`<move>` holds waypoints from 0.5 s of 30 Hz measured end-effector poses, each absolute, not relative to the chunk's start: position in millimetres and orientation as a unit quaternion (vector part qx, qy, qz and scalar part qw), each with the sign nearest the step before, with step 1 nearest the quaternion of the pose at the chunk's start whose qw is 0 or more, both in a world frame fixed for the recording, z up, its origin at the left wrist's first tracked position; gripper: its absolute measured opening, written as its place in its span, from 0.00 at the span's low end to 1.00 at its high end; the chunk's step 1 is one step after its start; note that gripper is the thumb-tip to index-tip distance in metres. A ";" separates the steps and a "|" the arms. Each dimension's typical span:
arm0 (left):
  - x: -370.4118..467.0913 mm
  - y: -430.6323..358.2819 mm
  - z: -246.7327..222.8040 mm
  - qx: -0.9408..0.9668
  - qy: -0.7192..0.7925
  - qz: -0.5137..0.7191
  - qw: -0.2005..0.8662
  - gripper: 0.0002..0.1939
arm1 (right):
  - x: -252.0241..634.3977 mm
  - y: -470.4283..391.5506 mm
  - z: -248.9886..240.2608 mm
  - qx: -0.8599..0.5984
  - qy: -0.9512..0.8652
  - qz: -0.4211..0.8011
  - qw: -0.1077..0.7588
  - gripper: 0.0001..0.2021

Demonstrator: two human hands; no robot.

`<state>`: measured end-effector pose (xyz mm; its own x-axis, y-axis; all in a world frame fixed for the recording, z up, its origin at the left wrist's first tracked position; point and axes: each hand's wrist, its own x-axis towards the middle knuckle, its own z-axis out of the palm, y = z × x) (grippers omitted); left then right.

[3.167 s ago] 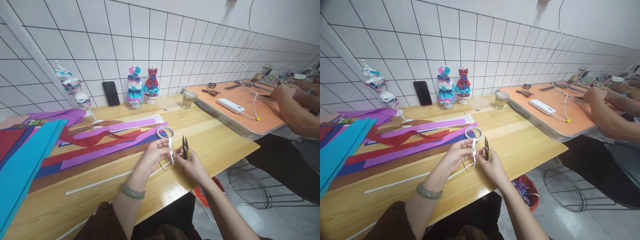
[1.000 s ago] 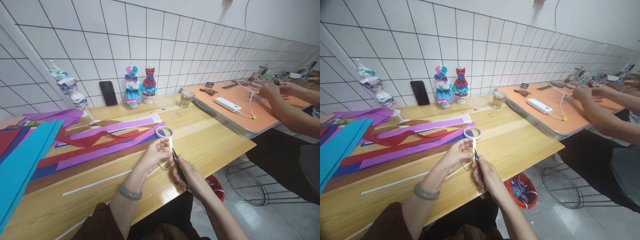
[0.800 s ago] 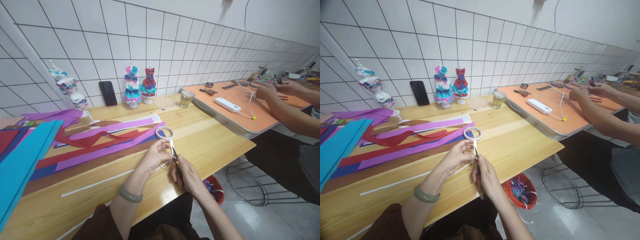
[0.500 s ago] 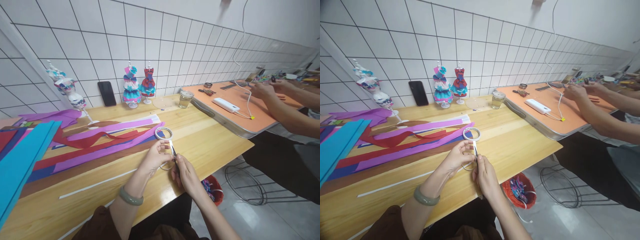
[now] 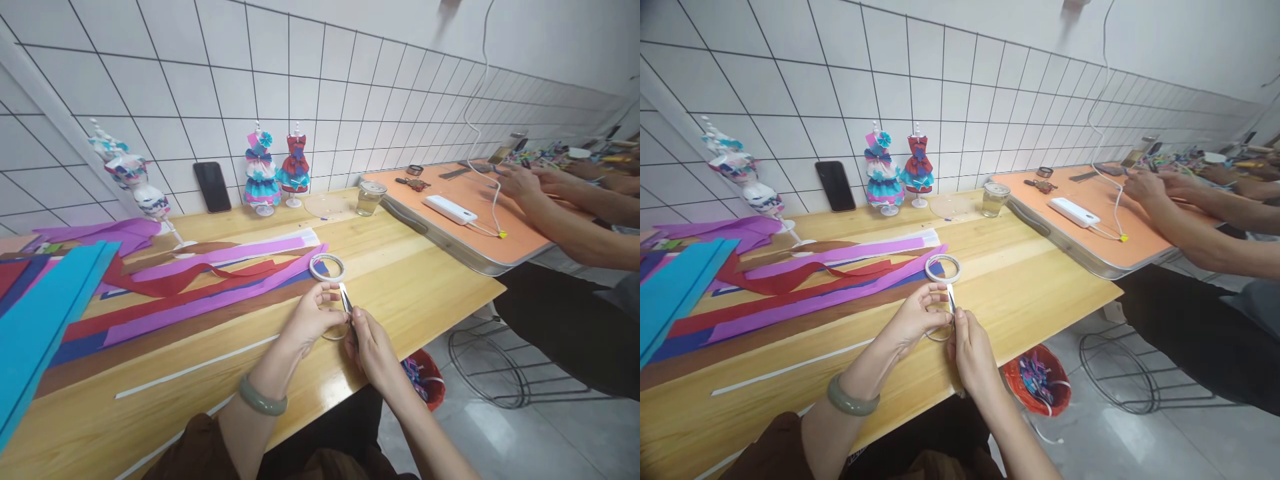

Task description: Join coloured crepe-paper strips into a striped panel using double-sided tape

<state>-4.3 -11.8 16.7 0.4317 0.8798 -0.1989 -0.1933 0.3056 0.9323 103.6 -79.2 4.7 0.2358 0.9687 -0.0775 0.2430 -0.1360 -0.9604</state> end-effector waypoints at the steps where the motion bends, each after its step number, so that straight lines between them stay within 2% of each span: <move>1: -4.1 -11.8 16.0 0.453 0.377 0.375 0.715 0.25 | 103.4 -79.1 4.8 -0.642 -0.472 0.396 0.456 0.20; 15: -0.4 -13.9 12.8 0.424 0.378 0.384 0.728 0.26 | 102.7 -77.9 4.6 -0.673 -0.476 0.353 0.442 0.20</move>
<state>-0.4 -13.9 12.8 0.4206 0.8789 -0.2251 -0.2388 0.3466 0.9071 102.7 -77.9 4.6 0.2972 0.9533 -0.0540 0.3288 -0.1553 -0.9316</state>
